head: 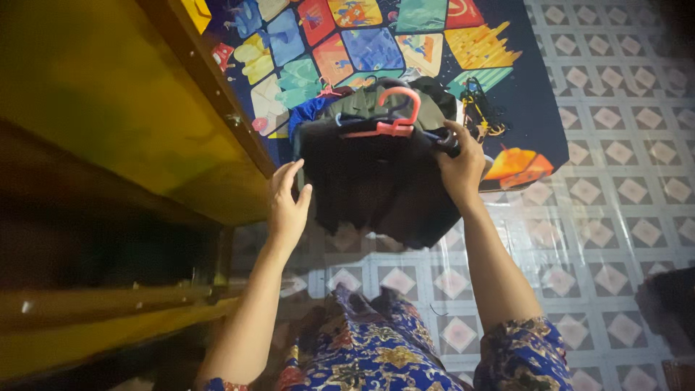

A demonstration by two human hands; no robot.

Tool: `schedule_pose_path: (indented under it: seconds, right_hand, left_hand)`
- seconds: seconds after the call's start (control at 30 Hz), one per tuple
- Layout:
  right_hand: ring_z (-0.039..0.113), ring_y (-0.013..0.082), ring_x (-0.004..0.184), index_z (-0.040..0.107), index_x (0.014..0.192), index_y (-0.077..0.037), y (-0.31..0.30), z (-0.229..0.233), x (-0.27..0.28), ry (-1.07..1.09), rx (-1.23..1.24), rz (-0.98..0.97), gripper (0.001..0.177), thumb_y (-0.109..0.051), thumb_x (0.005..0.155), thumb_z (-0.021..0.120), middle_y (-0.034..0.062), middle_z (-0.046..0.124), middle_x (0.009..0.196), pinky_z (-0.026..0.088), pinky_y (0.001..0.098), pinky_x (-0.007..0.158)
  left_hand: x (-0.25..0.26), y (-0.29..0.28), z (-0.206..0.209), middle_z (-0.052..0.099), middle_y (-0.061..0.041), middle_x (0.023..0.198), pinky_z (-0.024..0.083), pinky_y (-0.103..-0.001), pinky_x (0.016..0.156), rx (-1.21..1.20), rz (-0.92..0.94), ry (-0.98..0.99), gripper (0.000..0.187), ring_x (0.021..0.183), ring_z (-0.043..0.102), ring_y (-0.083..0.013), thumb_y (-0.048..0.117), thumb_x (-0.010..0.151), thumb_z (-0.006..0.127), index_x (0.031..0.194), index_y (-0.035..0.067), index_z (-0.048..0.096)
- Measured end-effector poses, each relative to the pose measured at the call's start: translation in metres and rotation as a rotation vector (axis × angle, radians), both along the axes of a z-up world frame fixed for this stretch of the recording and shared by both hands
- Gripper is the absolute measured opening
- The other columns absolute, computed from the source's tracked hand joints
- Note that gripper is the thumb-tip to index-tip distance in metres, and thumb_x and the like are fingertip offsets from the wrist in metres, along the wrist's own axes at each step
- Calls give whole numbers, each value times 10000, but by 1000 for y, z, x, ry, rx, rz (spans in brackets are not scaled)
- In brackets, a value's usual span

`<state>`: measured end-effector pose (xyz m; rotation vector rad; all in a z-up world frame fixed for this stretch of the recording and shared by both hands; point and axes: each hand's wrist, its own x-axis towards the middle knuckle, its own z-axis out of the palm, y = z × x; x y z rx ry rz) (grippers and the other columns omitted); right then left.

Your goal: The person removes several garments from a wardrobe and places them on a bed. They take out a patterned dress, a beige shirt, a black shirt, a green patterned top, a white shirt, and a brown shirt, handling each item one at a time.

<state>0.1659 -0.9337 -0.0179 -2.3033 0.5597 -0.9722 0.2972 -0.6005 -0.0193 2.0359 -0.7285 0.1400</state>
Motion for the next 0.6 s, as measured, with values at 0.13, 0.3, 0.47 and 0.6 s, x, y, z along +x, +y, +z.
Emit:
schedule_pose_path:
  seconds: [0.13,0.3,0.47,0.6]
  right_hand:
    - [663,371,1118,661,1304,-102,-25,-5,24,16,-8,-9,573,3,754,784,136,723,1190,502,422,971]
    - [687,345,1111,670,1303,-109,-71,-26,67,60,59,10,562,6,763,773,130,734,1197,513,414,972]
    - [712,333,1117,690,1255,-115,-127,-68,129,47,107,102,552,-60,729,847,145,747,1187,534,402,963]
    - [711,332,1070,696,1250,-123,-161,-109,177,147,199,54,594,-86,686,877,145,751,1142,524,408,934]
  left_hand:
    - [16,-15,-12,593,-176,1383,397,-455,1144,8,27,-21,505,1322,531,-362,64,908,712,1397,80,589]
    - [36,-42,-28,600,-170,1361,404,-464,1115,49,92,-4,504,1289,533,-362,58,892,726,1381,83,604]
    - [68,-86,-37,627,-161,1333,406,-480,1102,54,143,-52,517,1267,556,-364,65,869,747,1368,83,613]
    - [94,-118,-40,650,-150,1307,420,-474,1087,106,203,-55,532,1243,576,-364,86,839,767,1351,86,621]
